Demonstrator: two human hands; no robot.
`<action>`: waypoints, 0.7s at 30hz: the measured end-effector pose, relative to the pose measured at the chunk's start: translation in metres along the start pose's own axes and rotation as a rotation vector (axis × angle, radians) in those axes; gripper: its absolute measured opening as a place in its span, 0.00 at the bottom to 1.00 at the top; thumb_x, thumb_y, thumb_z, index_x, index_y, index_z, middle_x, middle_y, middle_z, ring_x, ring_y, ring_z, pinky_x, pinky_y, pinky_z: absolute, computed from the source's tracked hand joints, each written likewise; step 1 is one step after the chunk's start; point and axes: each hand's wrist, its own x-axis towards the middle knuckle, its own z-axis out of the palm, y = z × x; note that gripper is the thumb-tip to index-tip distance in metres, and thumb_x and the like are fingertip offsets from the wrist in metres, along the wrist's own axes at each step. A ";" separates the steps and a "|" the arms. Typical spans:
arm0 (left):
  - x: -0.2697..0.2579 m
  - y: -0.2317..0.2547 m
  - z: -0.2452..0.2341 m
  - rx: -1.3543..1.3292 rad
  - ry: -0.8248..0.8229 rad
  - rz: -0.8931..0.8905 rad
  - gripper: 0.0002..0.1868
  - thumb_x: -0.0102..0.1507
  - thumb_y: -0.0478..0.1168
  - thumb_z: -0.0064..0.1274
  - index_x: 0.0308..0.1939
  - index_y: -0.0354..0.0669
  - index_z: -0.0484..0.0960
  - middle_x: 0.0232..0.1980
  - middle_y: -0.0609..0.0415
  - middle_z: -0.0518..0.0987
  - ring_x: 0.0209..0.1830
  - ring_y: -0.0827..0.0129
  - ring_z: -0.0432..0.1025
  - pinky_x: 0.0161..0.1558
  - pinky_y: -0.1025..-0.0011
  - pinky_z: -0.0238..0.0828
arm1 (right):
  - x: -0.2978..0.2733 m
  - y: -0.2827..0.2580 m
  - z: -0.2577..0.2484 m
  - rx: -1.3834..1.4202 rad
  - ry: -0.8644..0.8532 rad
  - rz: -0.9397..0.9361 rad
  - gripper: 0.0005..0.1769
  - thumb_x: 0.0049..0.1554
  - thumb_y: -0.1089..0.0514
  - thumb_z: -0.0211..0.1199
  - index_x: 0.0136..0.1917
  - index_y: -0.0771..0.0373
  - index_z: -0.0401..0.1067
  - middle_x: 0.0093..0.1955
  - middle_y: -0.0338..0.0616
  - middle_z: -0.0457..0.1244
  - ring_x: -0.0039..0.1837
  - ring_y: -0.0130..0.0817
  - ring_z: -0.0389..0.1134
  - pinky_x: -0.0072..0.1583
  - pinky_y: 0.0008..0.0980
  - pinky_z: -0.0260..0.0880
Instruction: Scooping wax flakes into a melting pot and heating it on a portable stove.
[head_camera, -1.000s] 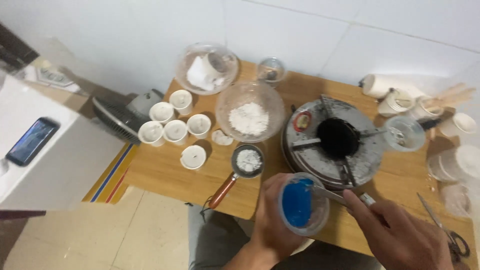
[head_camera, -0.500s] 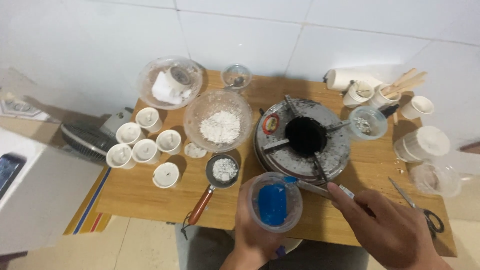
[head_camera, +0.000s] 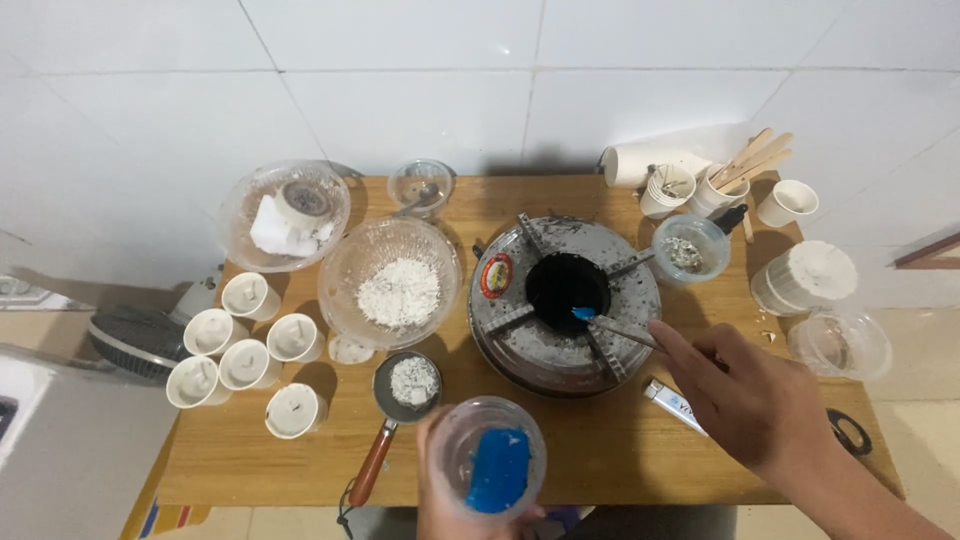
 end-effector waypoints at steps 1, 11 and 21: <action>0.005 0.007 -0.001 0.006 -0.002 0.000 0.67 0.29 0.36 0.85 0.66 0.44 0.57 0.64 0.42 0.73 0.60 0.54 0.79 0.39 0.62 0.96 | 0.002 0.001 0.000 0.003 0.003 0.005 0.24 0.60 0.53 0.67 0.69 0.42 0.74 0.41 0.32 0.60 0.29 0.35 0.58 0.26 0.40 0.54; 0.099 0.135 0.036 0.548 0.090 0.069 0.54 0.45 0.48 0.70 0.73 0.51 0.61 0.71 0.49 0.72 0.68 0.58 0.71 0.62 0.59 0.75 | -0.006 0.030 0.006 0.105 0.082 -0.003 0.25 0.59 0.66 0.67 0.68 0.49 0.74 0.40 0.33 0.61 0.29 0.32 0.57 0.25 0.34 0.52; 0.279 0.108 0.146 0.860 -0.485 0.233 0.53 0.54 0.42 0.69 0.77 0.42 0.53 0.77 0.43 0.63 0.74 0.54 0.63 0.71 0.62 0.58 | -0.021 0.050 0.020 0.095 0.062 -0.013 0.26 0.58 0.61 0.64 0.69 0.48 0.70 0.37 0.35 0.57 0.27 0.34 0.58 0.24 0.38 0.58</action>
